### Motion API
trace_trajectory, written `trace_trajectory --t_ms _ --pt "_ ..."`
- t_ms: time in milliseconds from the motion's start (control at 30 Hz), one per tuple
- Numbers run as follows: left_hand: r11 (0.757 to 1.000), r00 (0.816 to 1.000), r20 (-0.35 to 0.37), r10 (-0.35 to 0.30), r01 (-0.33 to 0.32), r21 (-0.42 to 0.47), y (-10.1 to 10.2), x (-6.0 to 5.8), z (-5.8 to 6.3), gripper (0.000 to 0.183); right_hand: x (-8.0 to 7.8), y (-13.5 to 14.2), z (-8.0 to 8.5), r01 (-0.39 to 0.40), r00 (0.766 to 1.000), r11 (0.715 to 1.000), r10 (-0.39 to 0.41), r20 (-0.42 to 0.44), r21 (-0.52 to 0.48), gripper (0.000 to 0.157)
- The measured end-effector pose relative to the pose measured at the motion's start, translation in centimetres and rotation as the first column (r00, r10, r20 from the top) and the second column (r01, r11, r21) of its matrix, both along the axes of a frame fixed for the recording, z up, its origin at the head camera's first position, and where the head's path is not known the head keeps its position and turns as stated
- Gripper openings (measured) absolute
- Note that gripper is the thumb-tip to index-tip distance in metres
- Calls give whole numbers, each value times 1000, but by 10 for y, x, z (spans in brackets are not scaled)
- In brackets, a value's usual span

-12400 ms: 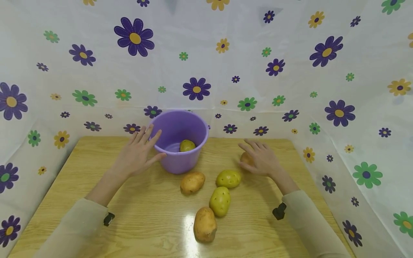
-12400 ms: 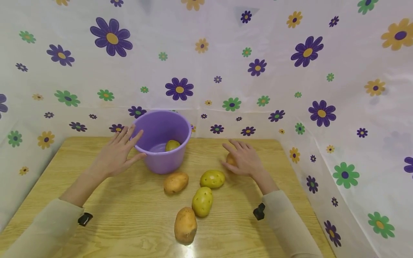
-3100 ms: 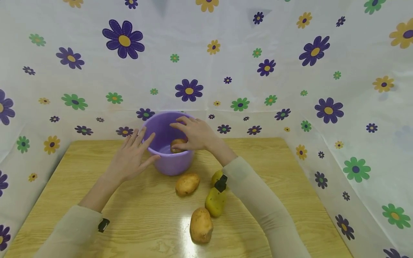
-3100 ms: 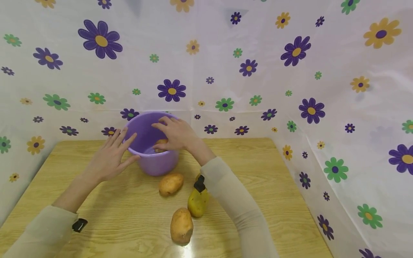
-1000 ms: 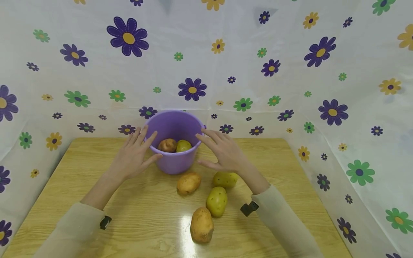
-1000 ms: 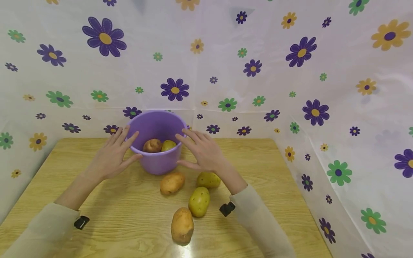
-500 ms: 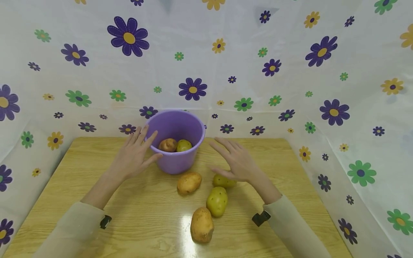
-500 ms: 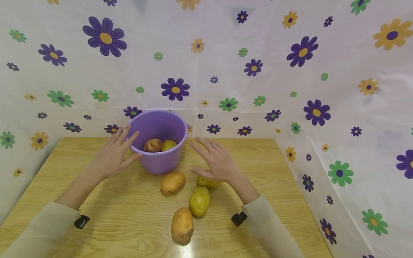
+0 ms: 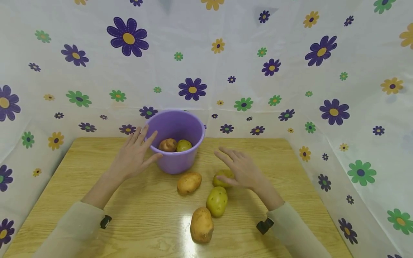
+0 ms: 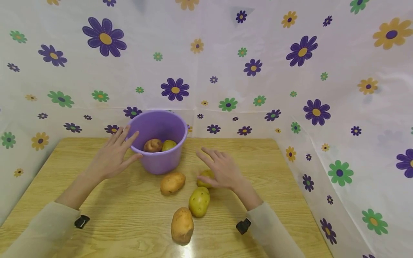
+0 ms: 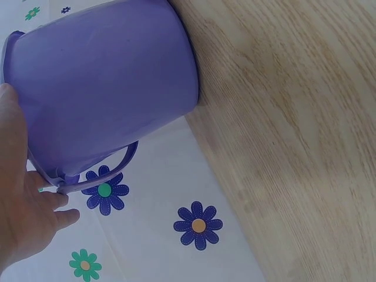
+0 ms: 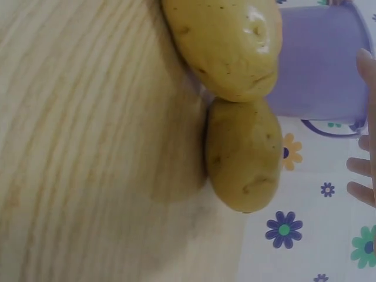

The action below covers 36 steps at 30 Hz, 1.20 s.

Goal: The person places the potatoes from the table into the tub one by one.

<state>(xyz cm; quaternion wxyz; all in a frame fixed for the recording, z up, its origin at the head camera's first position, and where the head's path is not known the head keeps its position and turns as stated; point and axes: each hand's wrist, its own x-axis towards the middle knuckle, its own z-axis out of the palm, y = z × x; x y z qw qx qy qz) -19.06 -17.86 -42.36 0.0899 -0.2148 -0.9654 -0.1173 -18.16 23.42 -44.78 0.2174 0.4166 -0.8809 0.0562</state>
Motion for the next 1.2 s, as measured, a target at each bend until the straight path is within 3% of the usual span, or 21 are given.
trace_trajectory --t_ms 200,667,1200 --pt "1000 1000 6 0 0 1 -1 0 0 84 1 3 -13 -4 1000 1000 4 2 22 77" --pt "1000 1000 -3 -5 5 -5 -2 -2 -2 84 0 12 -39 82 990 989 -96 108 125 70" --pt "1000 1000 1 -8 8 -8 -2 0 0 83 0 15 -50 98 980 982 -124 153 164 69"
